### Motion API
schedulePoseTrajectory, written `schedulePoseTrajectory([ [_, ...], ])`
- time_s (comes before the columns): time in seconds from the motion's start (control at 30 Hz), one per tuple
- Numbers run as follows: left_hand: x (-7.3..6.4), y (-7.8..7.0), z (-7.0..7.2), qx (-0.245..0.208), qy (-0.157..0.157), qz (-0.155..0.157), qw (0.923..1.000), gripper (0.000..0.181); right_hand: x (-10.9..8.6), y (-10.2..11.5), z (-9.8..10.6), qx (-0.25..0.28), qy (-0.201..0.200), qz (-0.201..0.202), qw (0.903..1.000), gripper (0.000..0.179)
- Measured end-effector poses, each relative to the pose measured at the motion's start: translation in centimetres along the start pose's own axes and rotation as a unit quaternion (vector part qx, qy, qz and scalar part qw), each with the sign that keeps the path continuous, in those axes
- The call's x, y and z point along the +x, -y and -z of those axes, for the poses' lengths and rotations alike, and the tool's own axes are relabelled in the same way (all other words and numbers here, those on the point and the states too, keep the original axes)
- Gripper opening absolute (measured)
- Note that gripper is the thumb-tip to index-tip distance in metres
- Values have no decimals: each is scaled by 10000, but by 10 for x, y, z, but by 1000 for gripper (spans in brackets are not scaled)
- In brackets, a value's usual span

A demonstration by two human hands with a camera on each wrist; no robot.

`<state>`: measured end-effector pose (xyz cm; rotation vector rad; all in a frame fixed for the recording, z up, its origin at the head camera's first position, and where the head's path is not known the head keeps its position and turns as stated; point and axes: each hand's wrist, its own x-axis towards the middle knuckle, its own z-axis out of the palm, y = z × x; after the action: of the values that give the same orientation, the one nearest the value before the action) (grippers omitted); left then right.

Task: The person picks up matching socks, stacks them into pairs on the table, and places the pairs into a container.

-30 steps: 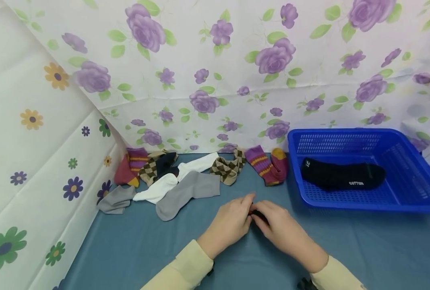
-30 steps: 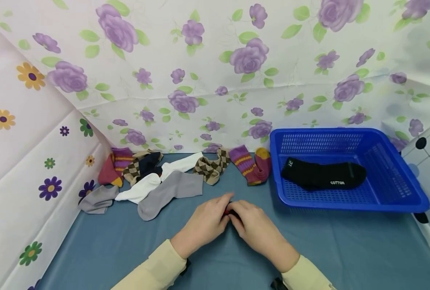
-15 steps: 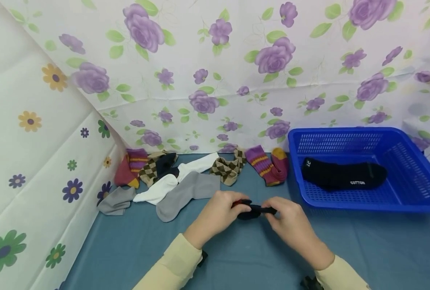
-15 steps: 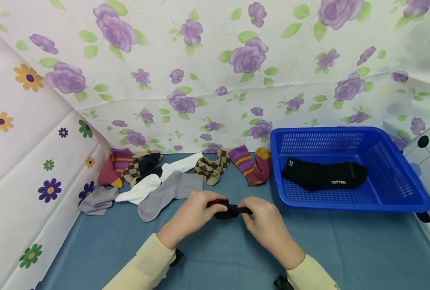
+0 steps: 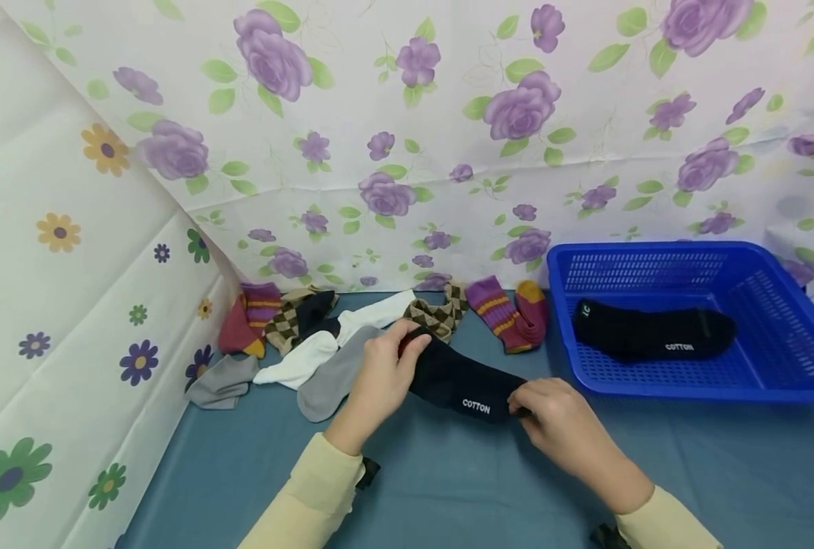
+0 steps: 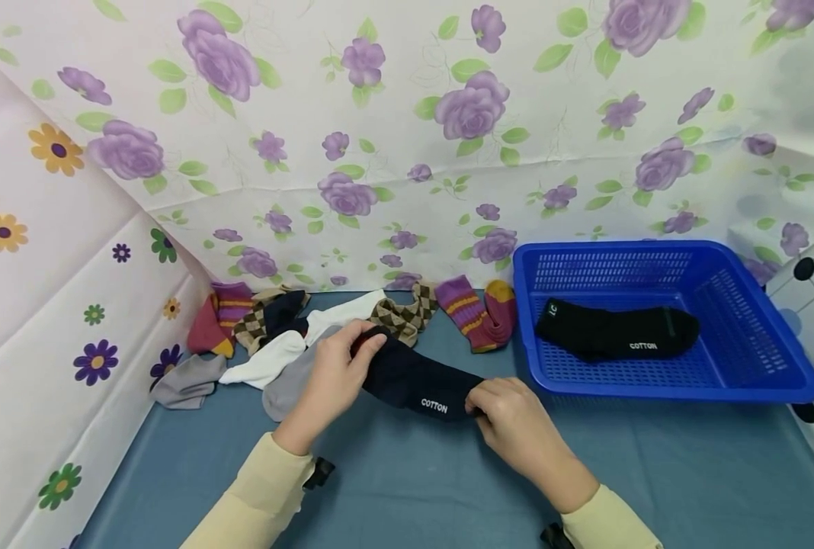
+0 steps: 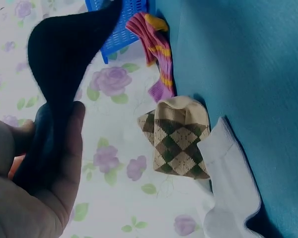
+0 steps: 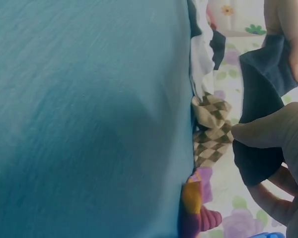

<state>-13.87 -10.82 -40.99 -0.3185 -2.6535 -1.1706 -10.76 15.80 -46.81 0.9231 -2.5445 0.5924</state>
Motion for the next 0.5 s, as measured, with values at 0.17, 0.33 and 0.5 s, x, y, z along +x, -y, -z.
schedulePoseTrajectory([
  [0.17,-1,-2,3,-91,-134,-108,9998,15,-4,-2,-3,101,316,-164,9993,29],
  [0.33,-6,-18,7,-58,131,-705,9974,19,-6,-2,-10,129,880,-473,9949,18],
  [0.5,-10,-36,8,246,518,-1627,9850,20,4,9,-6,575,438,-482,9962,25],
])
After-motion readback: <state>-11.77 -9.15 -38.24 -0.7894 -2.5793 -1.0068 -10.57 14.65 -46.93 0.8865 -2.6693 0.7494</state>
